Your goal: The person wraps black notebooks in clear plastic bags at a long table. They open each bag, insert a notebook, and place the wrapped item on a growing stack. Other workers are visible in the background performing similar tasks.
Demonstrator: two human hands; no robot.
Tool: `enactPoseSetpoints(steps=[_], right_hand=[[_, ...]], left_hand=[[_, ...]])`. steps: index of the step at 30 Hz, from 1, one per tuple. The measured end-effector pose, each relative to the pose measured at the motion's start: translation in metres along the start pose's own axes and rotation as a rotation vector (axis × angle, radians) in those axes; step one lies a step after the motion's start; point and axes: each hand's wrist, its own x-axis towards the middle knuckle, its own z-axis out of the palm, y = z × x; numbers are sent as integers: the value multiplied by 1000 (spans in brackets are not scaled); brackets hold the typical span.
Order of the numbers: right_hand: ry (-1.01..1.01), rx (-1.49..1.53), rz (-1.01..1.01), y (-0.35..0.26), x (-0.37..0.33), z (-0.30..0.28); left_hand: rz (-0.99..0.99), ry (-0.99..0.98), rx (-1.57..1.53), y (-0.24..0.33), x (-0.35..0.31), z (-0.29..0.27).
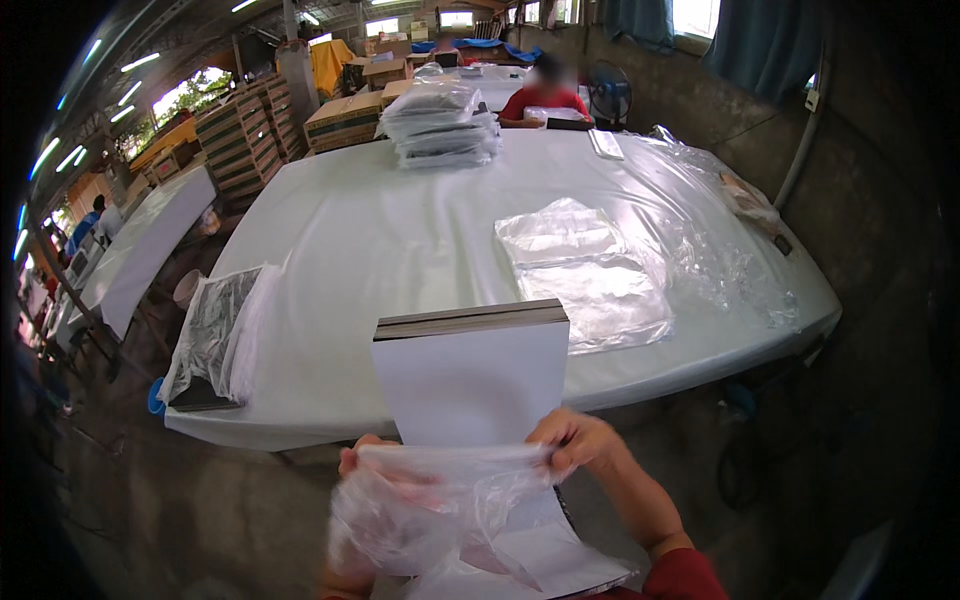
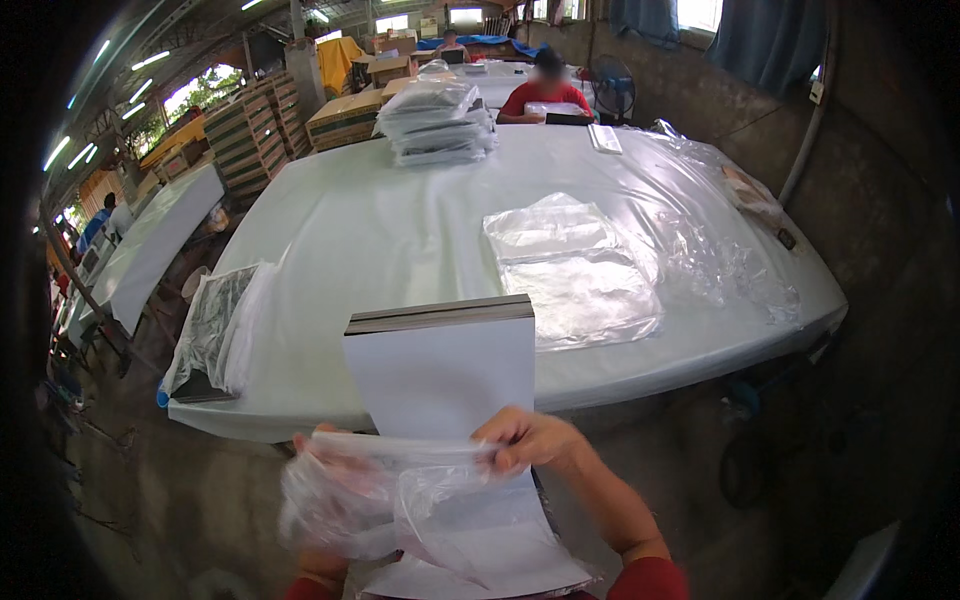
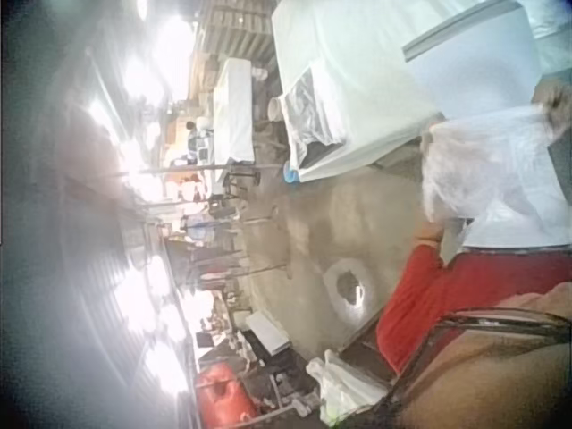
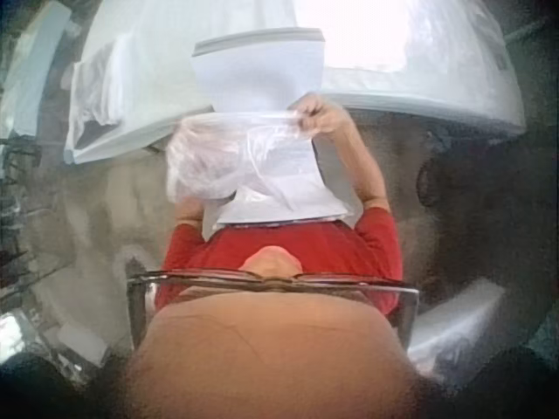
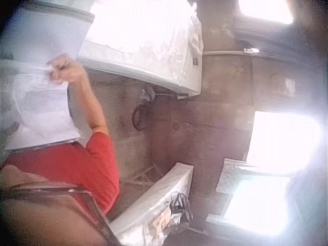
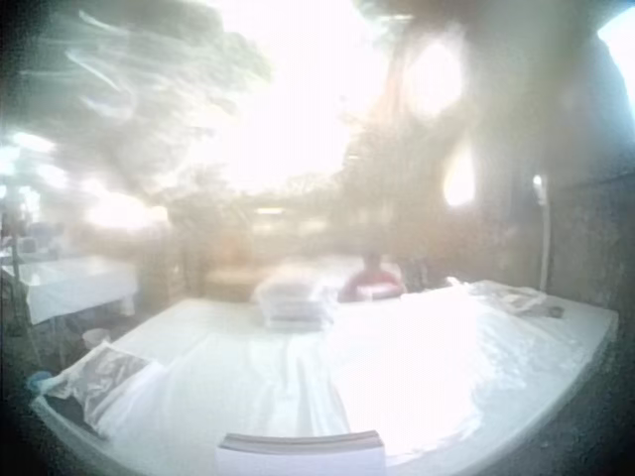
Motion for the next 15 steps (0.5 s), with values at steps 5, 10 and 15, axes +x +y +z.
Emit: enactPoseSetpoints(steps=[5,10,15], right_hand=[[17,-86,-10,68,30,17],[135,1081,-173,50,29,7],[-687,146,-104,56,32,-5]], left_hand=[[144,-64,-437,-7,1,28],[131,-906,-1403,11,34,80],[164,-1226,-1384,18,67,89]])
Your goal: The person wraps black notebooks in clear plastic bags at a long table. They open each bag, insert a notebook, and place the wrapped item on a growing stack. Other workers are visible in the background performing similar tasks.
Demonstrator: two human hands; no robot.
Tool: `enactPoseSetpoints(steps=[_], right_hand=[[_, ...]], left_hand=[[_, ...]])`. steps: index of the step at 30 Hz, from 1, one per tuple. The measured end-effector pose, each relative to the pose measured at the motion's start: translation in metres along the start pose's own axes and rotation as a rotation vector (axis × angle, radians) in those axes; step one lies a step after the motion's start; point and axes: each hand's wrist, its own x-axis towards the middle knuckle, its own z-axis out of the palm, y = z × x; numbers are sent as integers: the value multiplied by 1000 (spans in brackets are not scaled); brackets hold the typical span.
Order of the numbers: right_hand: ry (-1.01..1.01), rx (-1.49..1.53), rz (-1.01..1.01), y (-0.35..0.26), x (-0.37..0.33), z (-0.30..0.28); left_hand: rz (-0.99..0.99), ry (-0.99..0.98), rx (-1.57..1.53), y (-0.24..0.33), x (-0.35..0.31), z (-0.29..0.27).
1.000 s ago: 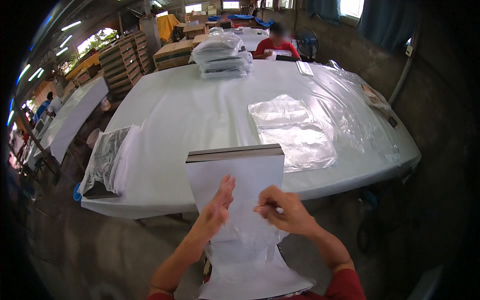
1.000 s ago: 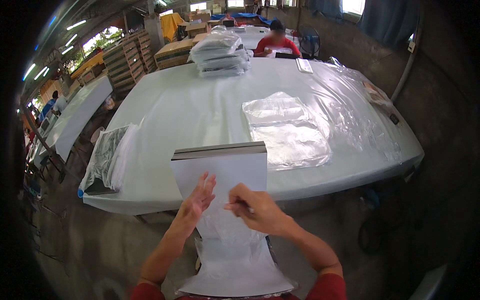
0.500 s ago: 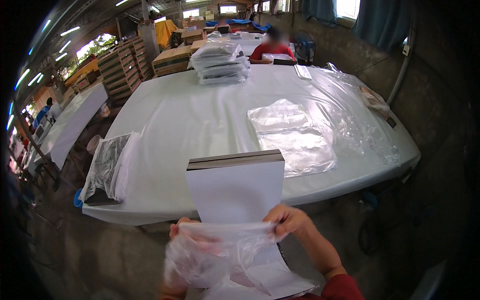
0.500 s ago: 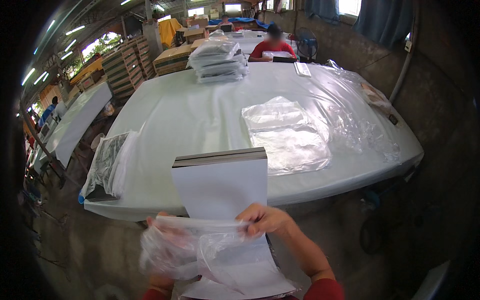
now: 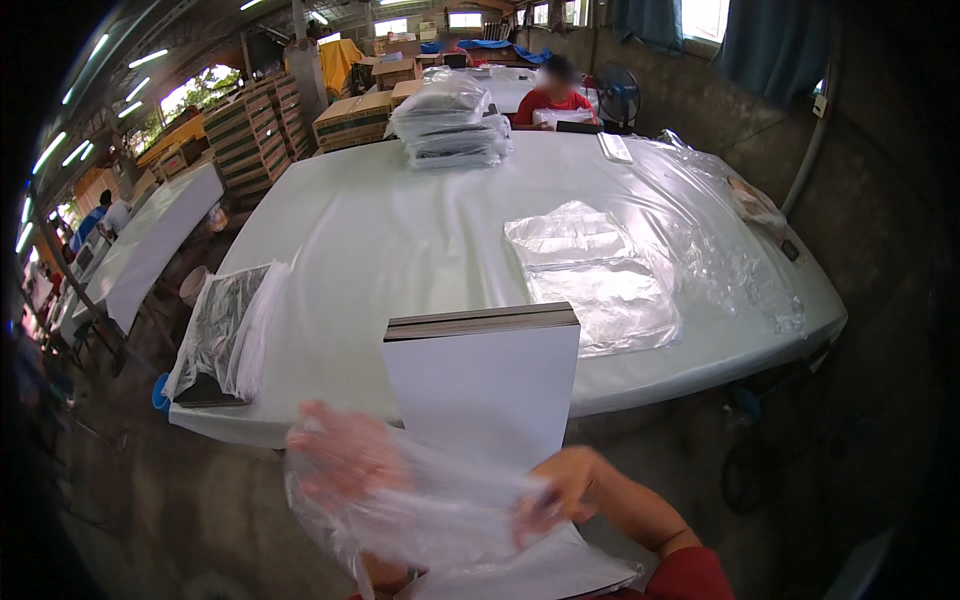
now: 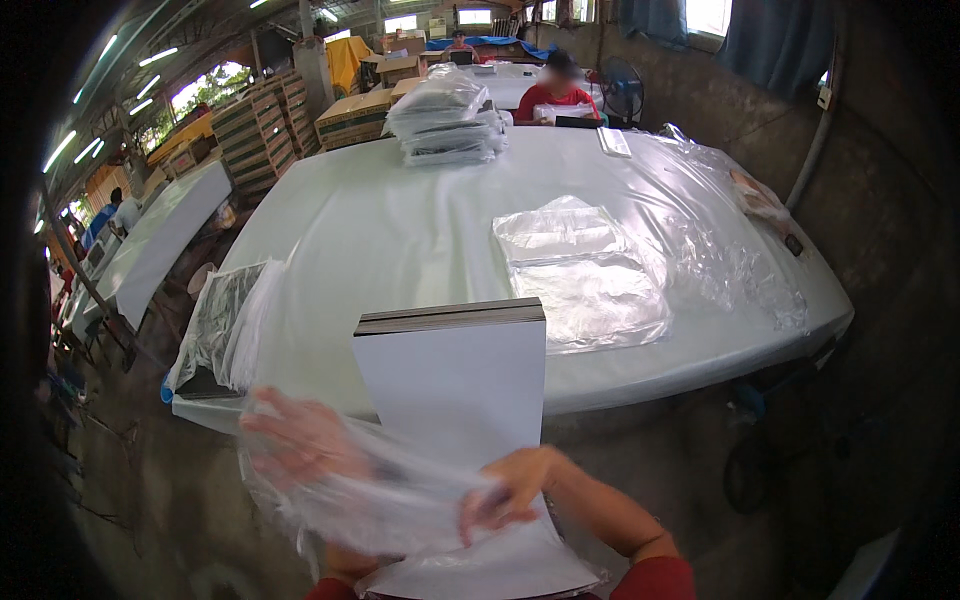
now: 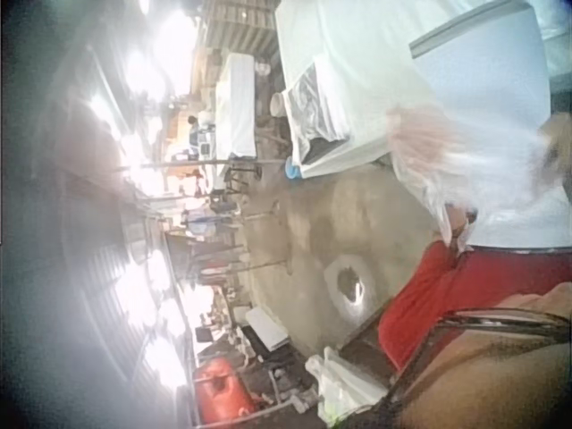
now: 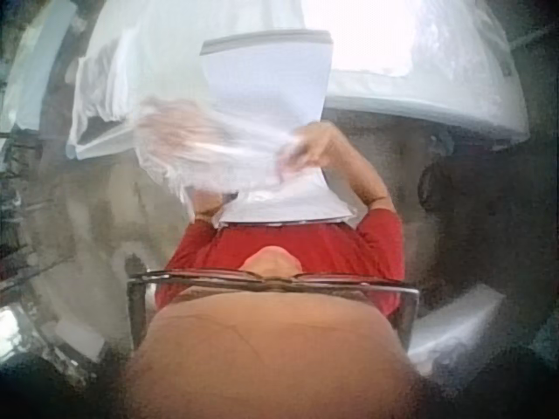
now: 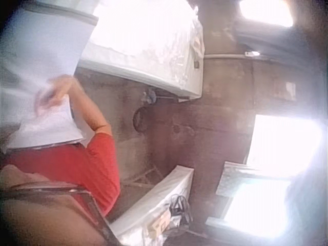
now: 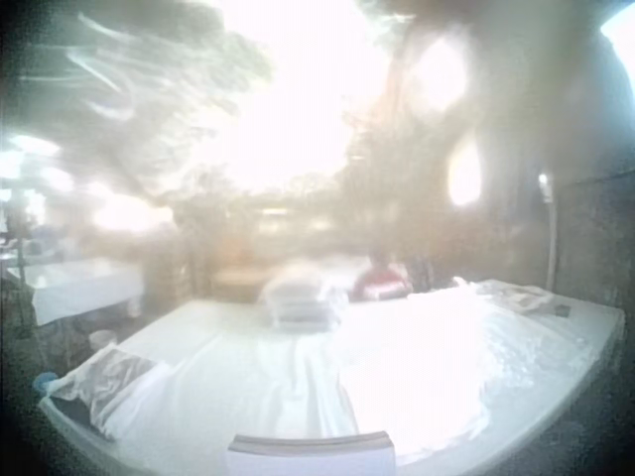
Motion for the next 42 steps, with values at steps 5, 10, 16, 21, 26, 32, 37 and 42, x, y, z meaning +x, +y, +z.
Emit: enactPoseSetpoints(steps=[5,10,16,21,26,32,37,42], right_hand=[[255,147,403,-37,-23,21],[873,287,-622,-63,-54,34],[1685,-690,135,-92,-60,21],[1728,-1610,177,-80,-59,3],[1774,-1713,206,-77,-28,34],[1588,-845,288,-102,-20,72],[1578,-241,319,-79,-56,50],[1845,173,33,30,-106,43]], left_hand=[[-179,518,32,23,-19,34],[-413,1102,657,49,-47,62],[-940,1458,2036,45,-28,47],[-487,1009,2738,33,-24,14],[-450,946,2956,39,-11,19],[-674,1383,2195,57,22,42],[-1061,1593,1591,95,-21,55],[-942,1758,1470,105,-140,66]])
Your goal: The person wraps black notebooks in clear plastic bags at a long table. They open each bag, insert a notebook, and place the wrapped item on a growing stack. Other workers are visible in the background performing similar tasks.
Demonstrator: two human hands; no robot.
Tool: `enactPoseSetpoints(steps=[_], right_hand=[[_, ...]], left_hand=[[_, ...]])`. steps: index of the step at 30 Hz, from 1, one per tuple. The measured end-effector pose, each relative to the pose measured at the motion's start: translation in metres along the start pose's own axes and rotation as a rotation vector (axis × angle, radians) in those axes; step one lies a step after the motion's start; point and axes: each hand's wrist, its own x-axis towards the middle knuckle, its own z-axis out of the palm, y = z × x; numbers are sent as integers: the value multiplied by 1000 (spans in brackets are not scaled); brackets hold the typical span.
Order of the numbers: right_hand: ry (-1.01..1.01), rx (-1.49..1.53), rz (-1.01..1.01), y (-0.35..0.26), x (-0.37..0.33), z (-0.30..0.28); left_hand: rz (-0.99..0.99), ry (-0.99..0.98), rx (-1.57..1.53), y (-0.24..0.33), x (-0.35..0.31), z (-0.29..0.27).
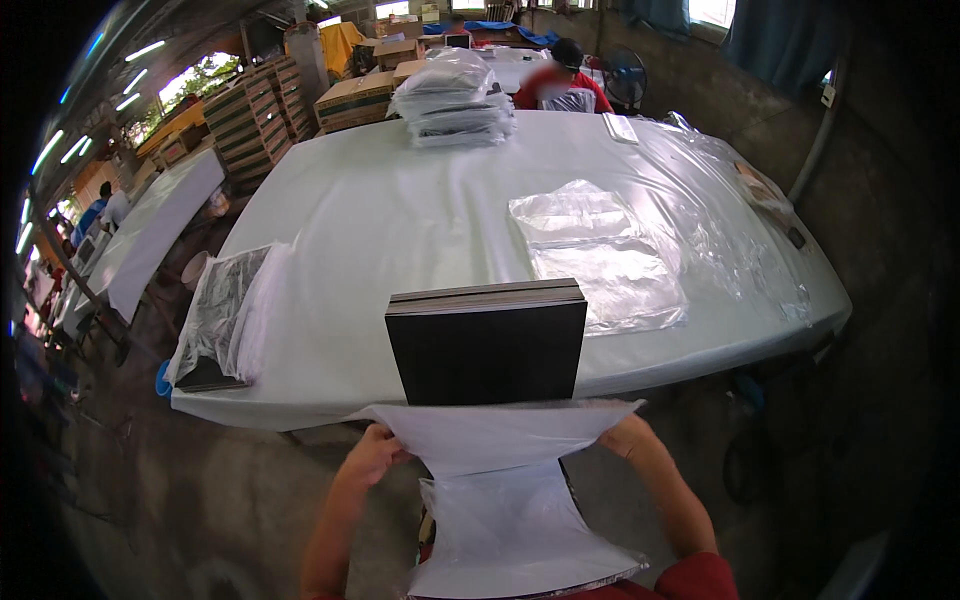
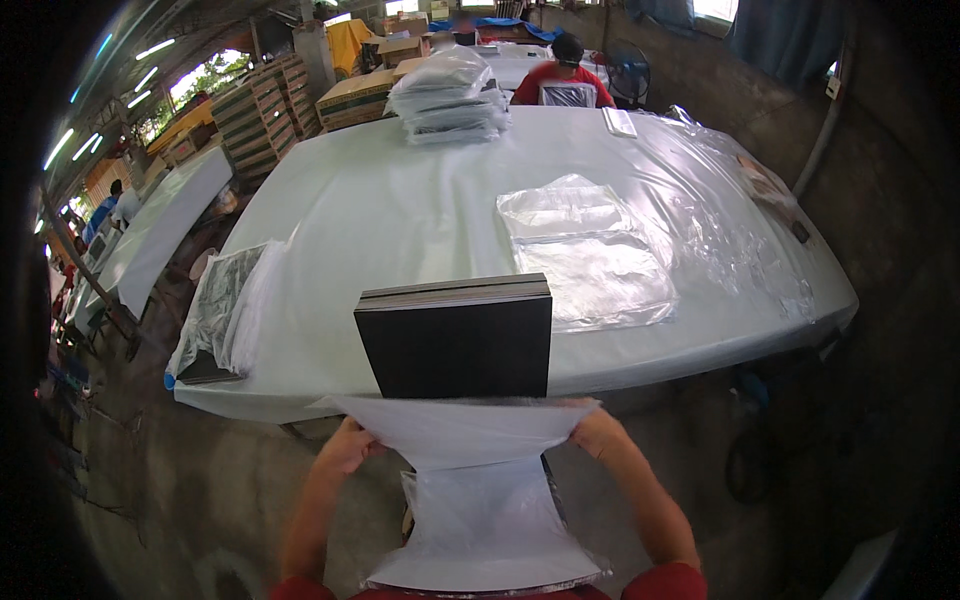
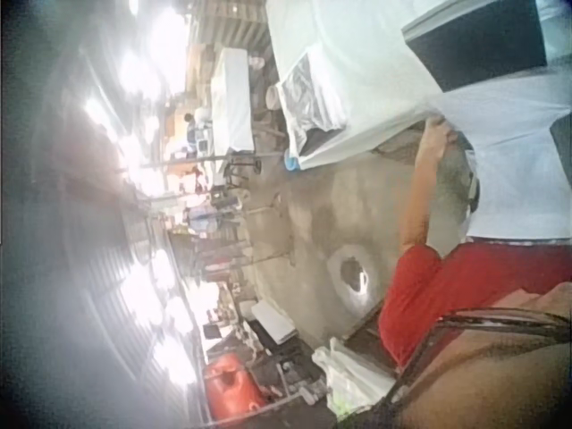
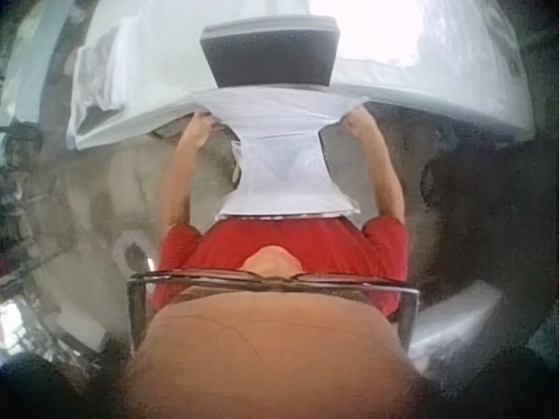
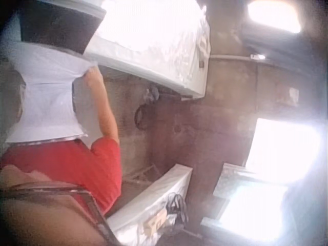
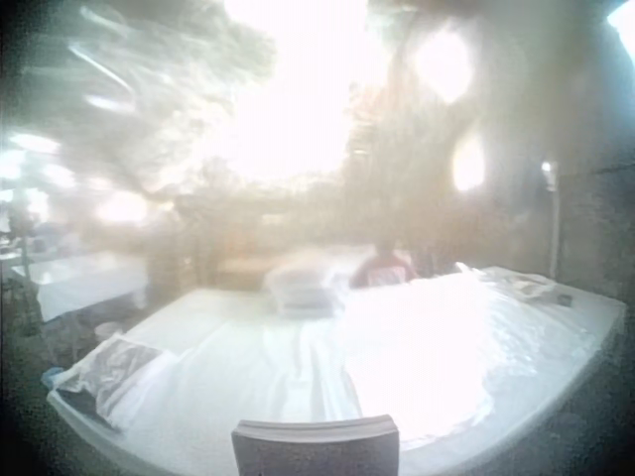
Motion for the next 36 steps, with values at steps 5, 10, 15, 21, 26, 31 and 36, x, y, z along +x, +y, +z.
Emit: enactPoseSetpoints(steps=[5,10,15,21,26,31,36], right_hand=[[-118,-342,197,21,-26,-4],[84,-120,281,104,-10,-41],[310,-131,242,145,14,-43],[169,-1112,-4,68,57,-58],[351,-1163,-864,-79,52,-51],[427,-1499,-1263,-85,129,-94],[369,-1391,-993,-113,136,-94]], left_hand=[[299,-87,-585,-66,-29,11],[427,154,-843,-136,-46,38],[265,358,-310,-259,-7,-16],[191,479,128,-236,9,-59],[75,644,-203,-110,-24,-58],[213,681,-217,-57,-50,-52],[264,689,-282,-43,-61,-43]])
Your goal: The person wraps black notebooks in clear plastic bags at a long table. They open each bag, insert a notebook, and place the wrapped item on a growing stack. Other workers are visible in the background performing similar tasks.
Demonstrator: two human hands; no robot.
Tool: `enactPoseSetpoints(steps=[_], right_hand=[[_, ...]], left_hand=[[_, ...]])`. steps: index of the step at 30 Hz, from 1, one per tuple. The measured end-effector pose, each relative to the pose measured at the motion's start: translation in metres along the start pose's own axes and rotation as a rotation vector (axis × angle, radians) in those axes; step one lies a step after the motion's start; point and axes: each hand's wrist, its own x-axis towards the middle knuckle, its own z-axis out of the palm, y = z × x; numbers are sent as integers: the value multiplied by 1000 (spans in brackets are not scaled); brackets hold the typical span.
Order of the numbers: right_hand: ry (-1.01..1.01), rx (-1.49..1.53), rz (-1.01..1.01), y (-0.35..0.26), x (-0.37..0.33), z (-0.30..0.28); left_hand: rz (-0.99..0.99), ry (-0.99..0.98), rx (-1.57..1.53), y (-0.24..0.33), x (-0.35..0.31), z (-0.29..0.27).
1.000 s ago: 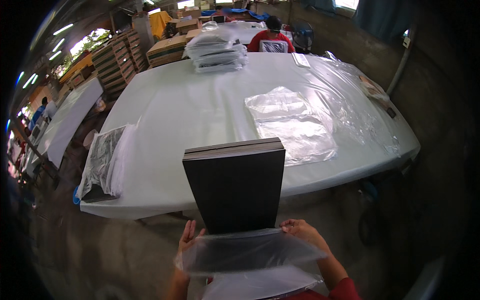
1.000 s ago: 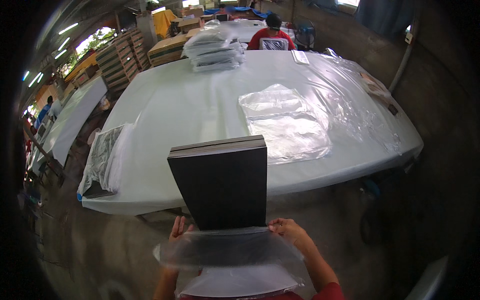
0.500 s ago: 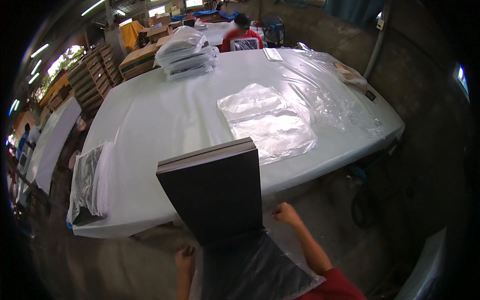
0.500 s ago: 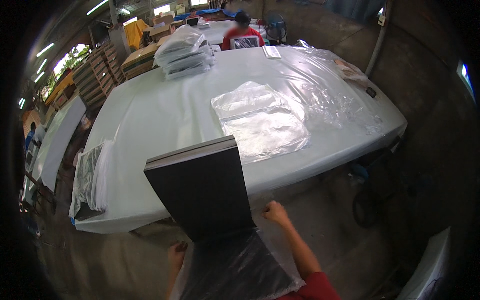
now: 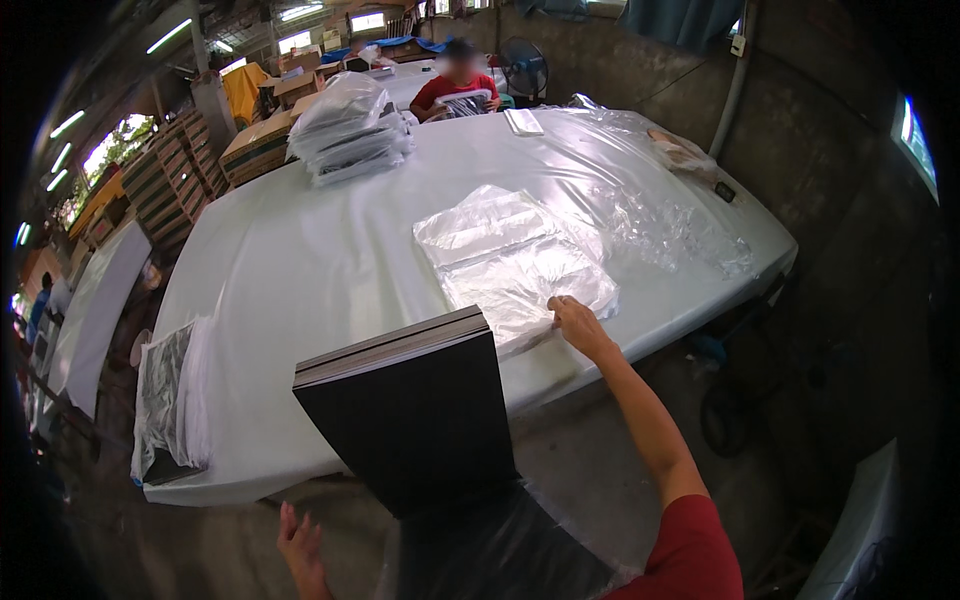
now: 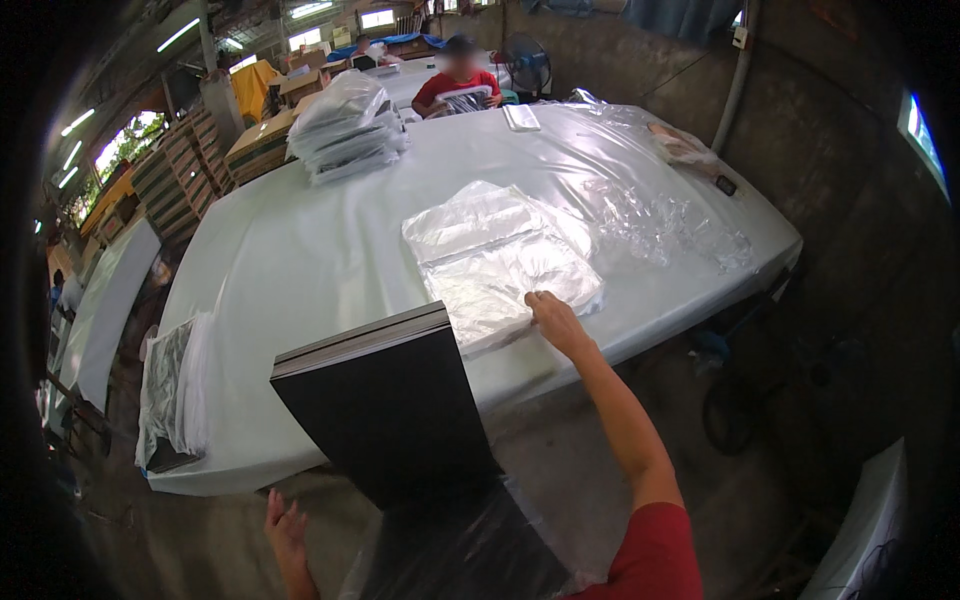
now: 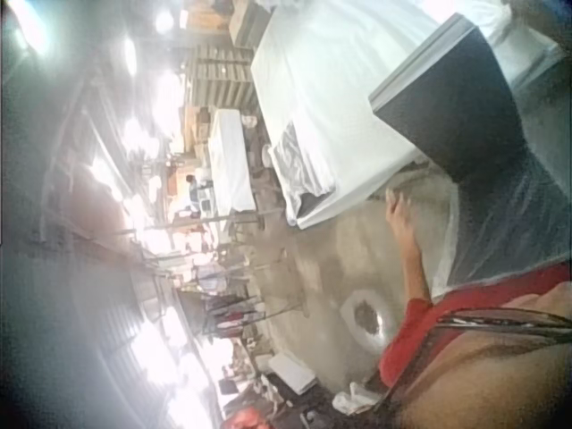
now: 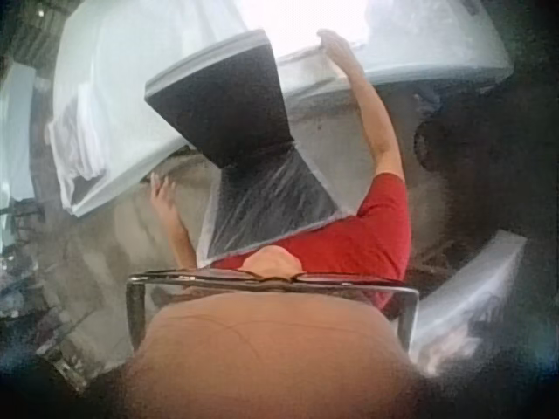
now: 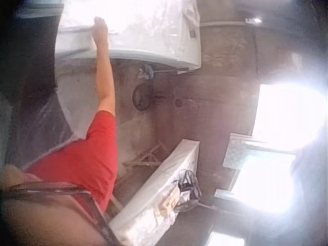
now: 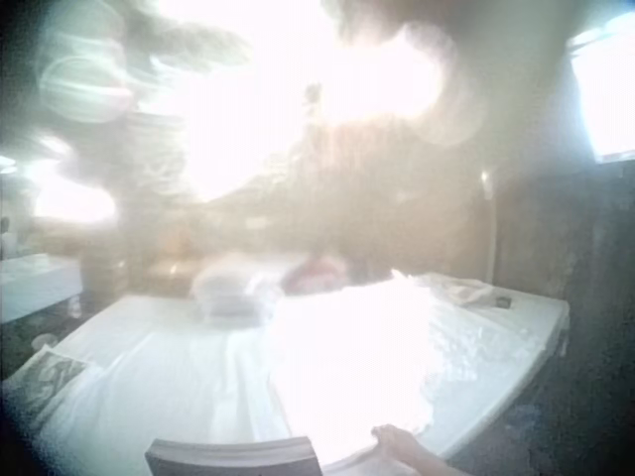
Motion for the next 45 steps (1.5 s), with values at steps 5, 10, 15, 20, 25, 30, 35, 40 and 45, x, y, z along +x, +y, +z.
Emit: enactPoseSetpoints(steps=[5,10,15,20,25,30,35,40,45], right_hand=[[-195,172,-43,15,20,-13],[-55,255,-60,23,25,-5],[-75,261,72,1,48,-15],[-155,297,16,7,78,-24],[-114,258,-24,-29,102,-45],[-225,231,-34,-35,112,-53],[-202,136,-103,-48,112,-62],[39,-30,-334,-44,109,-65],[112,17,-429,-89,131,-79]], left_hand=[[68,33,91,10,3,0],[131,21,70,38,4,19],[365,-29,223,85,-7,64],[594,-177,275,135,-18,112],[1019,-462,585,188,-30,196],[1053,-809,695,208,-31,289],[1270,-907,830,187,-17,354],[1177,-841,1025,164,-1,401],[1212,-540,1144,141,20,449]])
